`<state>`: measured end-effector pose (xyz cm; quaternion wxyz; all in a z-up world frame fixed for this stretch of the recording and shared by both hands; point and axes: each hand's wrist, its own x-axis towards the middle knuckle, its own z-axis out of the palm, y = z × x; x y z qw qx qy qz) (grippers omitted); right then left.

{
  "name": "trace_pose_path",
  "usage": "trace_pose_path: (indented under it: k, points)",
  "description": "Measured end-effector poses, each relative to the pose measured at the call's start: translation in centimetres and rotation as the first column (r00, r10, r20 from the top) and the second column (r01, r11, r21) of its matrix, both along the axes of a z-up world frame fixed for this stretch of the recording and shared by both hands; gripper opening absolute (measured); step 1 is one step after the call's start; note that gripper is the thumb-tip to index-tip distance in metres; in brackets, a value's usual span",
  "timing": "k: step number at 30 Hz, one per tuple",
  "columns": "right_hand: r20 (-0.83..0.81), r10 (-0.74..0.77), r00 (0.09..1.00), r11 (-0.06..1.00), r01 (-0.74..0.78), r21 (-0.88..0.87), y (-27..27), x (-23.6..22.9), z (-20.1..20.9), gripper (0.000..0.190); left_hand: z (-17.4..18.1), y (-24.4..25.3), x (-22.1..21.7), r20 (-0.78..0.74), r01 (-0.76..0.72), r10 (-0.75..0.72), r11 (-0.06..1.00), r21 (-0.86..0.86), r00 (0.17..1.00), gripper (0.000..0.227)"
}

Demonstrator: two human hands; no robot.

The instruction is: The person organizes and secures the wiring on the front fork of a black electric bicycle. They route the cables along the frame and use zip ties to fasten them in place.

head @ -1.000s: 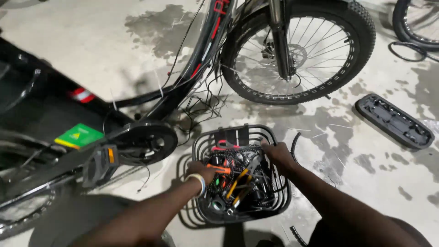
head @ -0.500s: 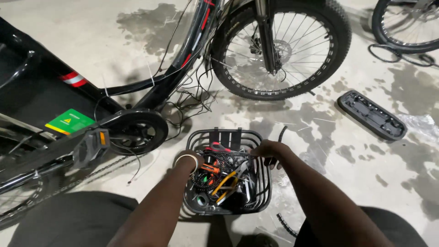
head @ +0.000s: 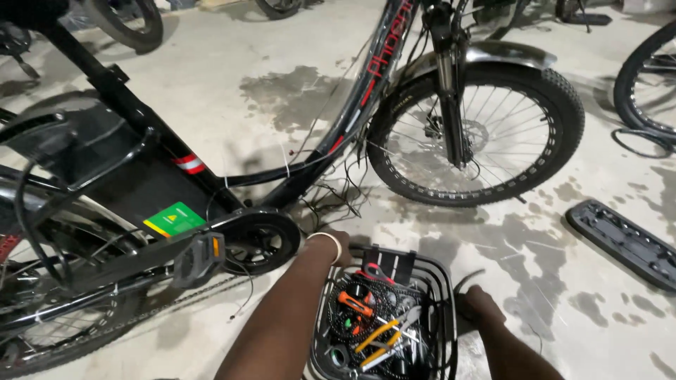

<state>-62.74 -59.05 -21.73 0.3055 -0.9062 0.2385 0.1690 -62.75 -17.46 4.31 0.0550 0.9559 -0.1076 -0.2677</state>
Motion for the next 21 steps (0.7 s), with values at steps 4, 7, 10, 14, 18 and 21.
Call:
trace_pose_path:
  k: [4,7,10,14,18,21]
  points:
    - [-0.079,0.261,0.962,0.946,-0.271,-0.18,1.1,1.6,-1.7,0.029,-1.0,-1.7,4.2,0.17,0.143,-0.129,0.987,-0.075,0.977,0.047]
    - [-0.077,0.198,0.977,0.957,-0.21,-0.201,1.5,5.2,-1.3,0.03,-2.4,-2.9,7.7,0.182,0.224,-0.225,0.974,0.025,0.957,0.053]
    - [-0.089,0.099,0.991,0.964,-0.117,-0.237,2.7,9.2,3.7,0.041,1.4,-3.0,6.9,0.156,0.225,-0.226,0.974,0.027,0.962,0.055]
    - [0.163,0.152,0.975,0.971,-0.117,-0.208,8.5,12.7,18.3,0.031,9.3,-2.5,3.6,0.123,0.19,-0.174,0.972,-0.137,0.977,0.05]
    - [0.581,0.073,0.811,0.974,-0.183,0.133,16.6,10.7,31.2,0.042,13.7,-2.5,1.5,0.163,-0.018,0.096,0.906,-0.423,0.982,0.047]
    - [0.63,-0.34,0.698,0.657,-0.303,0.691,23.5,4.1,39.3,0.029,14.5,-2.2,0.8,0.169,-0.083,0.256,0.745,-0.662,0.952,0.061]
